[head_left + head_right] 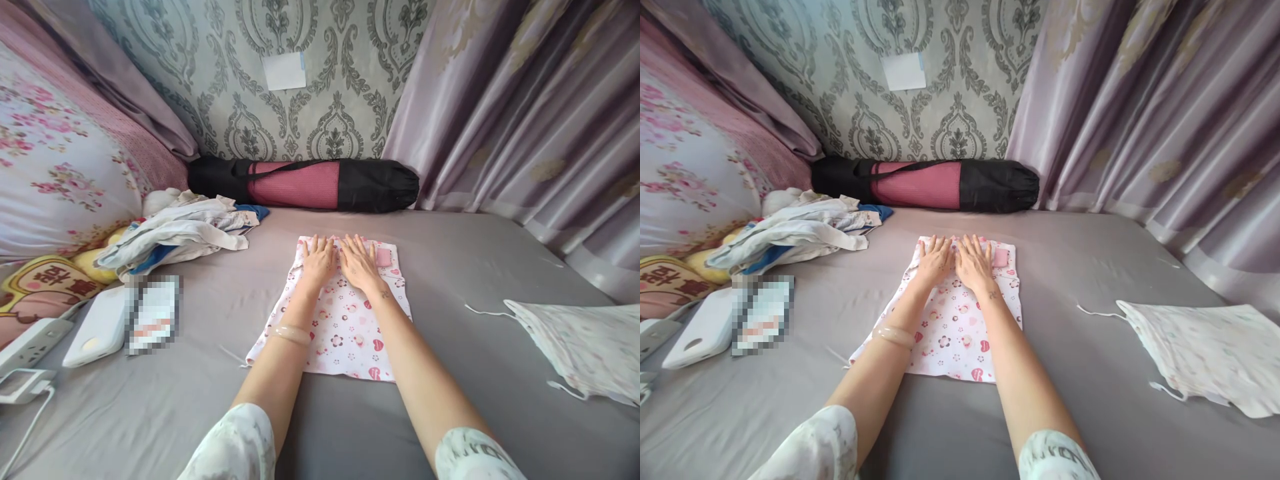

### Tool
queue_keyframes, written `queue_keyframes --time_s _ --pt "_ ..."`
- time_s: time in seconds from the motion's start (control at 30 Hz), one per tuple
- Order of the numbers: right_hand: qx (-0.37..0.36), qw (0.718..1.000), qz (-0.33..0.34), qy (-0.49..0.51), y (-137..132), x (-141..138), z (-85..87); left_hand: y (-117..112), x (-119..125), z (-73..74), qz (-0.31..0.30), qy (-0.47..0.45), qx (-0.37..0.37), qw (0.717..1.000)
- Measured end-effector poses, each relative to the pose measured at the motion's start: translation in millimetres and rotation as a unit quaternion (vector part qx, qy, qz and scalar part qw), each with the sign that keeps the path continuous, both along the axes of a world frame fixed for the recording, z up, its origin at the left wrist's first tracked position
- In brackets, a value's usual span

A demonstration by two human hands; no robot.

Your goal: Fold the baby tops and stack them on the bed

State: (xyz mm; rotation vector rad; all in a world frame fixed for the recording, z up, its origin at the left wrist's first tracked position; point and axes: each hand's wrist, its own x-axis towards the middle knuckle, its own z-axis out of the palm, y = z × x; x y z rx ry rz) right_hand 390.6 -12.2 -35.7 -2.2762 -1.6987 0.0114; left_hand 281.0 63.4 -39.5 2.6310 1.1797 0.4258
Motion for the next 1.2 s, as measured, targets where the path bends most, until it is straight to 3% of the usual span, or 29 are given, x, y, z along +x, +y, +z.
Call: queue_keyframes --time_s 0.2,0.53,0.7,0.83,1.0,1.2 --pt "-0.055 0.998 -0.006 0.016 -0.2 1.8 -8.5 4.0 -0.5 -12.6 0.014 0.044 -0.013 0.999" --pt "-0.046 0.999 -0.004 0.007 -0.7 0.1 -5.5 2.6 -1.9 -4.8 0.000 0.051 -0.006 0.999" --pt "-0.012 0.998 -0.064 -0.025 -1.4 5.6 -2.8 2.2 -1.9 1.1 0.026 0.024 0.053 0.998" --pt "-0.041 0.991 -0.122 -0.022 -2.8 11.5 -5.2 6.8 -4.1 -4.5 0.076 0.054 0.025 0.995" --pt "-0.074 0.989 -0.127 -0.032 -2.5 13.8 -10.0 11.1 -5.2 -11.8 0.074 0.081 0.004 0.994" --pt "-0.082 0.988 -0.129 -0.026 -1.1 14.3 -9.4 10.8 -5.5 -10.8 0.073 0.070 0.005 0.995"
